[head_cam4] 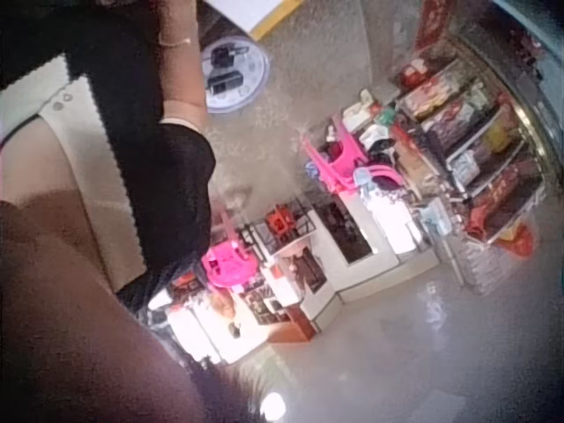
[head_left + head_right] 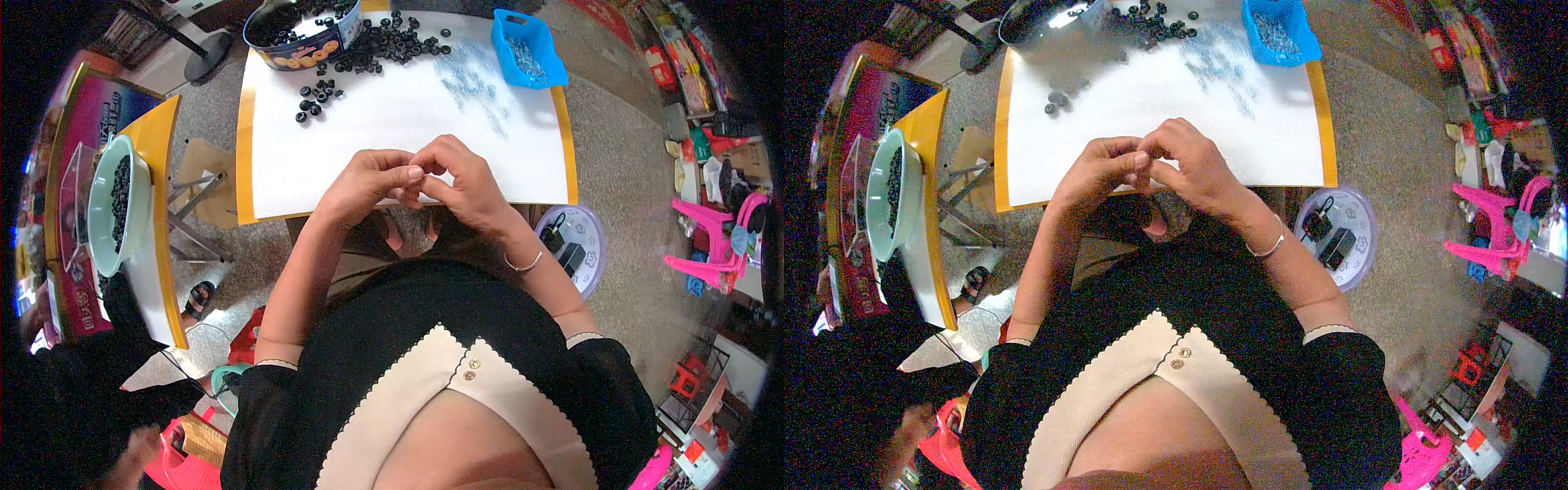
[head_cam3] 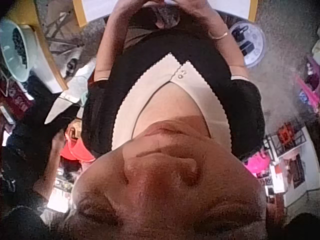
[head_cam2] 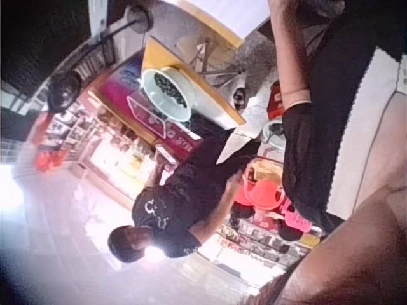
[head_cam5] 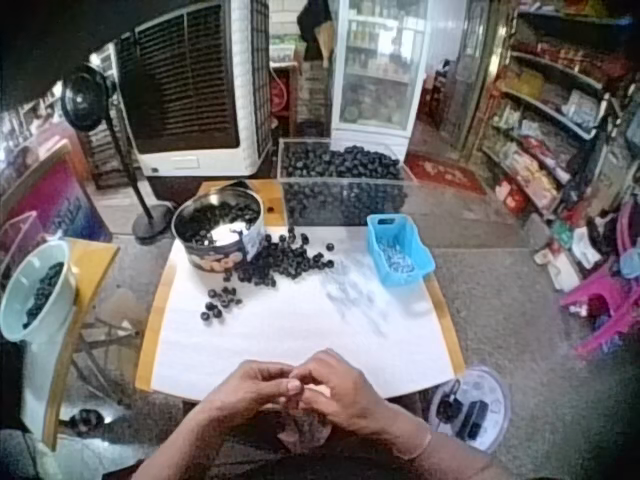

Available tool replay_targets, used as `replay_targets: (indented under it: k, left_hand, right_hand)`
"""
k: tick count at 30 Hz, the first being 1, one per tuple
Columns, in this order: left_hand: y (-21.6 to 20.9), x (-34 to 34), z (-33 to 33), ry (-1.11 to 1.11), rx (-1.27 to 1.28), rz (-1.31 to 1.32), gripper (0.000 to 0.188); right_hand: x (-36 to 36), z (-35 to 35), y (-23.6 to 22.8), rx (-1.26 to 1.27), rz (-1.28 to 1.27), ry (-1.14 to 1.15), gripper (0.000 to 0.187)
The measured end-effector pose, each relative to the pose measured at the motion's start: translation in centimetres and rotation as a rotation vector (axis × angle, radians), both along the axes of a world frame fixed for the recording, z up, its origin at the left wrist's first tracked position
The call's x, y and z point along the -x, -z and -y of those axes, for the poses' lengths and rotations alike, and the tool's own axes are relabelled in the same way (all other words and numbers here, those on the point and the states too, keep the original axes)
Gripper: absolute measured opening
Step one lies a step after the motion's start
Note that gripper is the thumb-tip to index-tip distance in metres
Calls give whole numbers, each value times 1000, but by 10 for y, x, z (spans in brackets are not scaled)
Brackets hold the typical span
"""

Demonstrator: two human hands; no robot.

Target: Assembling small black plastic grommets or bushings.

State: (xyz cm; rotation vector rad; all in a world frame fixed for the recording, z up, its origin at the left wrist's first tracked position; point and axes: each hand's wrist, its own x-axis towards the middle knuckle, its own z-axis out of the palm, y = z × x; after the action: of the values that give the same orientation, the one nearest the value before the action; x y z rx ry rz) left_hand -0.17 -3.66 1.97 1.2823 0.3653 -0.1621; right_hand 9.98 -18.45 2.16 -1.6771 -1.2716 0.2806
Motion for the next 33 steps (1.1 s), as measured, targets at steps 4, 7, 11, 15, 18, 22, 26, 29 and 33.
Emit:
replay_targets:
  k: [4,7,11,15,18,22,26,29,33]
  left_hand:
    - [9,-2,2,-64,103,21,32]
    - [12,-6,9,-154,112,100,32]
    - [15,-8,12,-277,-30,140,32]
    - [12,-8,23,-341,-84,153,30]
    - [8,-6,26,-370,-54,145,30]
    - [6,-5,22,-345,115,152,27]
    - [6,-4,16,-274,348,160,28]
    - [10,-5,17,-286,421,159,31]
    - [18,-5,14,-248,562,213,28]
  right_hand:
    - [-8,-2,3,64,-114,-45,15]
    - [-5,-9,4,1,-48,27,16]
    - [-1,-11,1,-1,-261,151,18]
    - [3,-18,13,-62,-385,144,18]
    - [6,-19,16,-130,-422,106,18]
    - [7,-17,13,-119,-241,126,20]
    - [1,-13,3,-107,110,165,24]
    - [0,-10,-2,-120,201,161,26]
    - [0,-12,-1,-133,225,144,26]
